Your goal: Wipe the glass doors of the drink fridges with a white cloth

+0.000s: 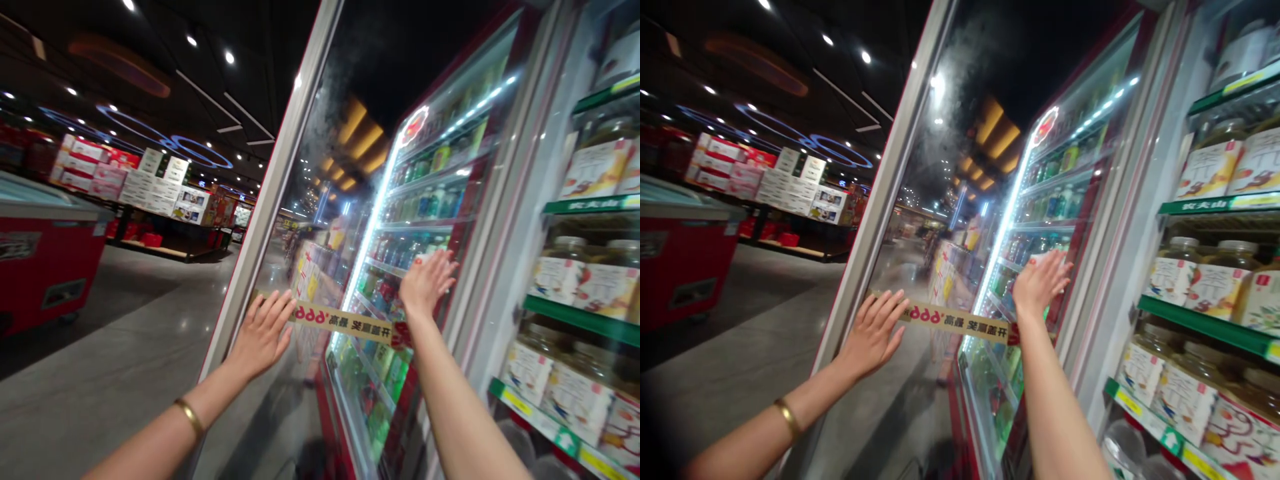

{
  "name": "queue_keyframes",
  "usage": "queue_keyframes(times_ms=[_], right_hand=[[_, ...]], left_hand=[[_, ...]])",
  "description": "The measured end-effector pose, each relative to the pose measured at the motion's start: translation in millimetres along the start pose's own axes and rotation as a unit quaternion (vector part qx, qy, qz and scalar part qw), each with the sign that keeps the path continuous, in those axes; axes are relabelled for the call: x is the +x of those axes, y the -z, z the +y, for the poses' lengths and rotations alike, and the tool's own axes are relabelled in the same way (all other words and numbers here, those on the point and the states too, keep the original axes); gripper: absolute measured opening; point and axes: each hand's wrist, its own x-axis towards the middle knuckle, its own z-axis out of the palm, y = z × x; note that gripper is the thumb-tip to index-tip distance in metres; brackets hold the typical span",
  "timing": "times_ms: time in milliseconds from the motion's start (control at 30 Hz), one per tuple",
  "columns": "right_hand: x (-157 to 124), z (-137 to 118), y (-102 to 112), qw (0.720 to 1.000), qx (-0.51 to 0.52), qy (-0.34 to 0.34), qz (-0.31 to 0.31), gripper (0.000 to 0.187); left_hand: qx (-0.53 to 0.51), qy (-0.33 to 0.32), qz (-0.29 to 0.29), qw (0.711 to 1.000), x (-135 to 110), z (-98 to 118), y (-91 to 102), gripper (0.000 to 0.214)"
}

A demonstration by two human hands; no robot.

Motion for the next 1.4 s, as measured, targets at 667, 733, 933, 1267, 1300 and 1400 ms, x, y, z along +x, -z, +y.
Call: queue_keyframes(times_ms=[667, 733, 933, 1267, 1300, 1400], right_hand=[[-127, -14, -21, 0.993, 0.018, 0.097, -0.061, 0.079], [-133, -5, -16, 0.99, 0.024, 0.114, -0.073, 0.078], [-119, 17, -16, 1.0, -0.01, -0.014, 0.022, 0.084], [-178, 29, 11, 0.997, -0.001, 0.081, 0.013, 0.084], [-176, 30, 7, 0.999, -0.013, 0.041, 0.03, 0.086], [-197, -1, -3, 0.999, -0.02, 0.036, 0.016, 0.091]], left_hand=[[0.004, 0.003, -0.025, 1.0, -6, 0, -8.5, 0.077], [0.008, 0.002, -0.025, 1.0, -5, 0, -8.4, 0.079], [0.011, -0.002, -0.031, 0.999, -3, 0, -7.6, 0.08], [0.017, -0.005, -0.036, 0.999, -5, -1, -10.1, 0.08], [0.018, -0.003, -0.035, 0.999, -5, -1, -10.0, 0.081], [0.017, 0.003, -0.034, 0.999, -4, -1, -8.6, 0.082]])
